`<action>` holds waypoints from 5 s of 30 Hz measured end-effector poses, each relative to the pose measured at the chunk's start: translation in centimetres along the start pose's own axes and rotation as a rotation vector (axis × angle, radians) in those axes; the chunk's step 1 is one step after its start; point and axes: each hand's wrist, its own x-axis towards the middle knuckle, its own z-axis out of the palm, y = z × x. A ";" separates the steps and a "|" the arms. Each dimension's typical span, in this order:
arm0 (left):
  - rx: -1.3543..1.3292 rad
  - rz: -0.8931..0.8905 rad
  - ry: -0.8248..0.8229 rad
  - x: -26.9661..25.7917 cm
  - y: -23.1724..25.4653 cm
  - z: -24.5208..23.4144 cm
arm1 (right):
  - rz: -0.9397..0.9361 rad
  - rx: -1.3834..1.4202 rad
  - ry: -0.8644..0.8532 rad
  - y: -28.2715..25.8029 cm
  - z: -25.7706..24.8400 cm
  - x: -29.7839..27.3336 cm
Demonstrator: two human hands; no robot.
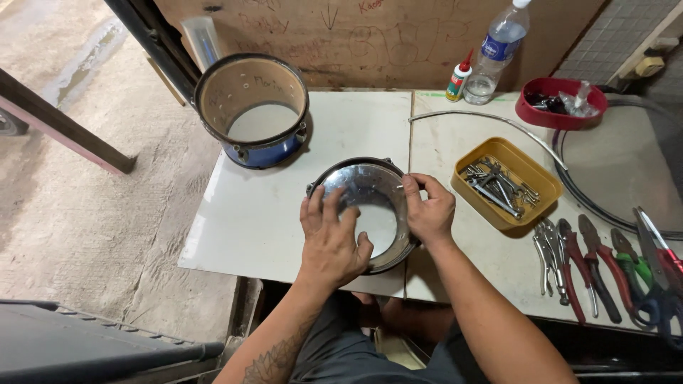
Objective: The person uses a drum key to loosen and remove tension rods from a snare drum shell. They then remove the drum head and the metal rim, placing the parts on the table.
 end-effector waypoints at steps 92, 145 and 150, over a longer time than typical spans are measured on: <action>-0.375 -0.087 -0.021 -8.8 9.1 -2.1 | 1.021 -1.114 -0.020 11.9 -47.3 -5.1; 0.250 0.021 0.077 2.6 -10.0 -7.6 | 0.933 0.534 -0.346 -5.5 0.7 -5.3; 0.255 -0.027 0.263 3.1 -9.7 -9.1 | 0.927 0.531 -0.333 -5.1 0.6 -5.6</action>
